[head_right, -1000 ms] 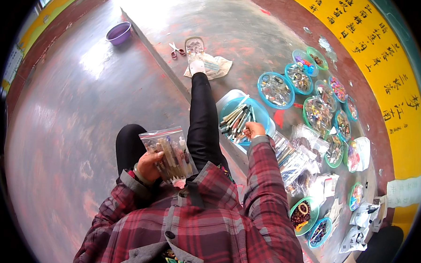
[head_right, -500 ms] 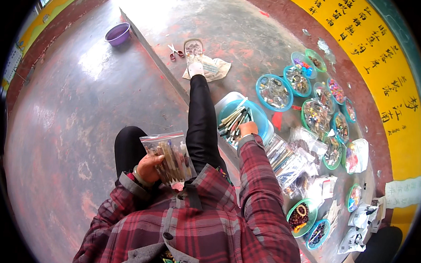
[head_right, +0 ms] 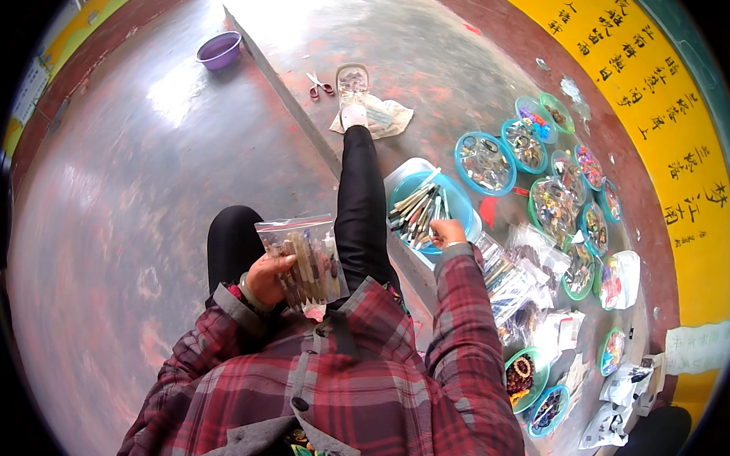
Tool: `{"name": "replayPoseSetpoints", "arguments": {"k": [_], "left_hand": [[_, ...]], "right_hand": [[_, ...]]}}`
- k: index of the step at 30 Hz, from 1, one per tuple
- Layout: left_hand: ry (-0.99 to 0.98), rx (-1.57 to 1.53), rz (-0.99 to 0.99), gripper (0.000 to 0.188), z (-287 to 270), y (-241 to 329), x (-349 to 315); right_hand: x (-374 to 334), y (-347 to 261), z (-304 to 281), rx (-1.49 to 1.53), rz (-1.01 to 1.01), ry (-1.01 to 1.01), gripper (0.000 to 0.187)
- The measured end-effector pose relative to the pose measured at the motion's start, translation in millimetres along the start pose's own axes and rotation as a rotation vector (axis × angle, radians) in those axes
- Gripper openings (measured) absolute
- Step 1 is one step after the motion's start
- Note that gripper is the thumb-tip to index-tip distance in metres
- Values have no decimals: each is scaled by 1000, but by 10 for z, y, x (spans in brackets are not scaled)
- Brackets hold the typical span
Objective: The person sits on the floor and transfers small, stick-like craft items from a blue plastic tray into a clear plastic bag. They handle the items one by one, placing them into the bag and occasionally adjusting the bag's opening.
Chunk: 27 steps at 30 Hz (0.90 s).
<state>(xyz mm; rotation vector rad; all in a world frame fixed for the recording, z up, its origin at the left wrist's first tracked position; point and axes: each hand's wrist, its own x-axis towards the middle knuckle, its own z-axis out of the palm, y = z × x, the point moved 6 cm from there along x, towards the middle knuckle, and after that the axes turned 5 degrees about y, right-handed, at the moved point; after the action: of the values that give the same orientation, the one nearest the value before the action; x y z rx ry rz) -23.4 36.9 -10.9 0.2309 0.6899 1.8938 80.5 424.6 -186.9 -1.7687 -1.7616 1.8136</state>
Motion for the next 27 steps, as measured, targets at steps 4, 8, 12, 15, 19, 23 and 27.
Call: {"name": "replayPoseSetpoints", "arguments": {"k": [4,8,12,15,19,23,27], "left_hand": [[-20,-9,-21,49,-89,-42,-3],[-6,3,-58,50,-75,-63,-22],[-37,-10,-87,51,-125,-106,-24],[-69,-7,-88,49,-100,-100,-43],[-106,20,-95,49,-79,-91,-67],[-73,-4,-109,50,-107,-118,-87],[-126,-8,-106,49,-69,-100,-96]], "right_hand": [[-431,-31,-102,87,-101,-154,13],[-1127,-238,-73,245,-257,-123,14],[-1474,-354,9,341,-348,-295,15],[-1834,-551,125,355,-459,-357,15],[-2430,-879,274,448,-478,-343,17],[-2656,-1110,285,335,-650,-371,31],[-2781,-1377,283,85,-840,-336,29]]}}
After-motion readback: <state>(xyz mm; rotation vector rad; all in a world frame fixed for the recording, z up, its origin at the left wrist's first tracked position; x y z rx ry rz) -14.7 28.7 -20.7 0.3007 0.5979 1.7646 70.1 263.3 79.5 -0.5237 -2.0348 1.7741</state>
